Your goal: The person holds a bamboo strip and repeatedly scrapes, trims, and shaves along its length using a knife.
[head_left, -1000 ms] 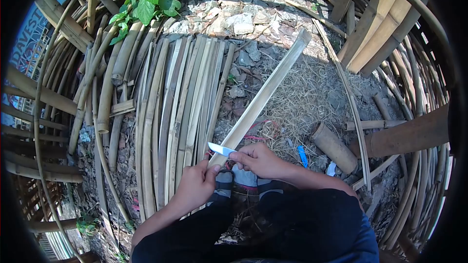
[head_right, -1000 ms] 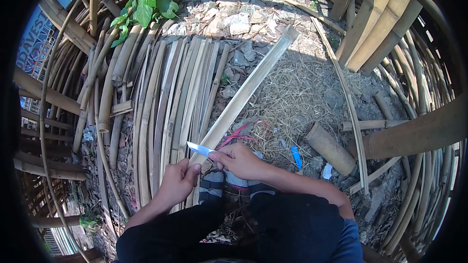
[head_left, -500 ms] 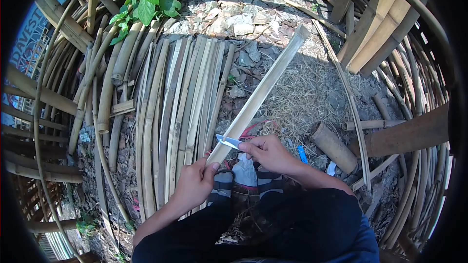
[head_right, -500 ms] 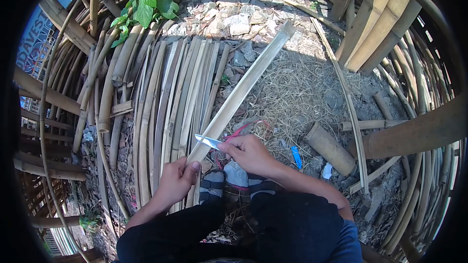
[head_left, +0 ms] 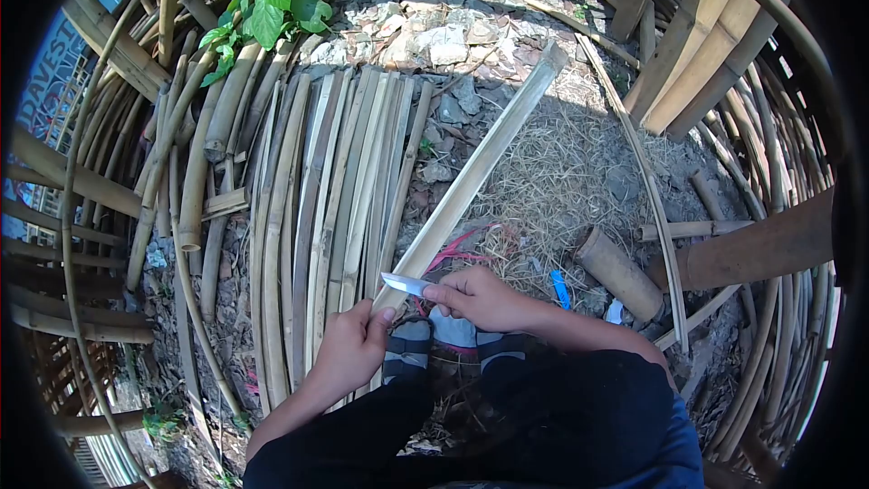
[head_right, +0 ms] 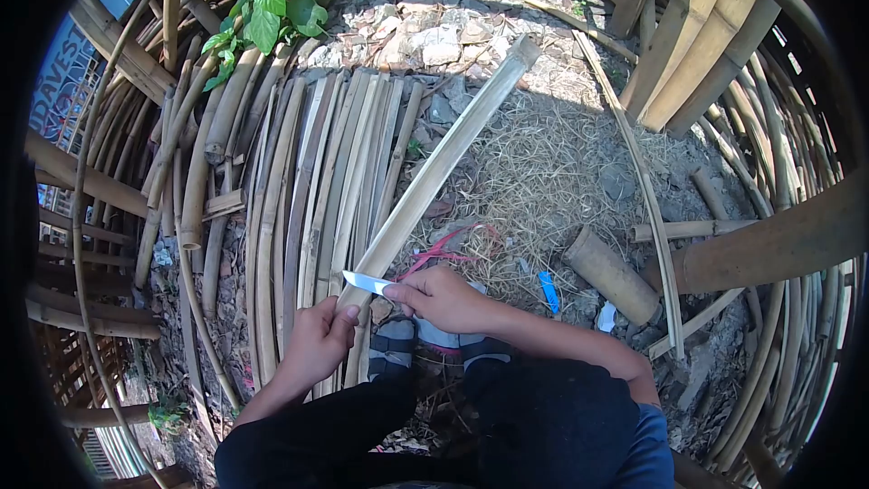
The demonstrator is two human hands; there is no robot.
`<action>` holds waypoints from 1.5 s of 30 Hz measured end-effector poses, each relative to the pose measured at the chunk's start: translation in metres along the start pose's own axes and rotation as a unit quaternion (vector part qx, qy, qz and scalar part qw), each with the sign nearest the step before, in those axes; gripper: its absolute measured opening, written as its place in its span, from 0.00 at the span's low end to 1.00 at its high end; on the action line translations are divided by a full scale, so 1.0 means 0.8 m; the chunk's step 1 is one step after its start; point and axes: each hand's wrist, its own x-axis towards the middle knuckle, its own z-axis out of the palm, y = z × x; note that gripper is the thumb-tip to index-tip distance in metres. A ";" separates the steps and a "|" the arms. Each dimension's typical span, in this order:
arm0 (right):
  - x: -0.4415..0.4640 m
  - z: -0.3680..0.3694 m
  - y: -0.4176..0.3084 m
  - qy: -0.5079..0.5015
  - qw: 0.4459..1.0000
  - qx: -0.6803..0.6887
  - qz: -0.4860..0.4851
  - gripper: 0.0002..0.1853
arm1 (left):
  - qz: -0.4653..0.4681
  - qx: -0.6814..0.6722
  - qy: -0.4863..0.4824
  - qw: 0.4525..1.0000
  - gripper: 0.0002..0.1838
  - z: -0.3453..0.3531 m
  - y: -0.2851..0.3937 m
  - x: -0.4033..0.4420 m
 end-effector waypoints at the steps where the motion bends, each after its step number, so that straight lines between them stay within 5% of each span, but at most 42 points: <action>1: 0.004 -0.001 0.005 -0.001 1.000 0.000 -0.001 0.22 | 0.004 0.003 0.003 1.000 0.20 -0.001 0.000 0.000; 3: 0.011 -0.005 0.018 0.100 0.994 0.007 -0.034 0.25 | 0.007 0.000 0.011 1.000 0.20 -0.001 -0.007 -0.001; 16: 0.005 -0.047 -0.012 0.124 0.991 0.046 -0.035 0.25 | 0.010 0.052 0.010 0.999 0.19 -0.006 0.008 -0.002; 19: 0.012 -0.067 0.004 0.171 0.984 -0.041 -0.023 0.26 | 0.010 0.030 0.022 0.999 0.20 -0.005 0.008 -0.003; 21: 0.015 -0.103 0.008 0.290 0.950 0.118 -0.019 0.26 | 0.001 0.026 0.019 0.999 0.20 -0.004 -0.006 -0.008; 24: 0.001 -0.159 0.011 0.304 0.937 0.168 0.032 0.26 | 0.009 0.023 0.019 0.999 0.19 -0.005 -0.017 -0.009; 29: -0.010 -0.057 -0.009 0.148 0.981 0.107 -0.068 0.26 | -0.011 0.051 0.001 0.999 0.18 -0.004 0.001 -0.004; 31: -0.007 -0.024 -0.009 0.102 0.994 0.018 -0.035 0.26 | 0.021 0.043 0.016 0.999 0.19 0.000 0.004 -0.004; 45: 0.010 -0.043 -0.012 0.158 0.987 -0.002 -0.029 0.23 | 0.065 0.076 0.017 0.995 0.18 -0.006 0.017 -0.009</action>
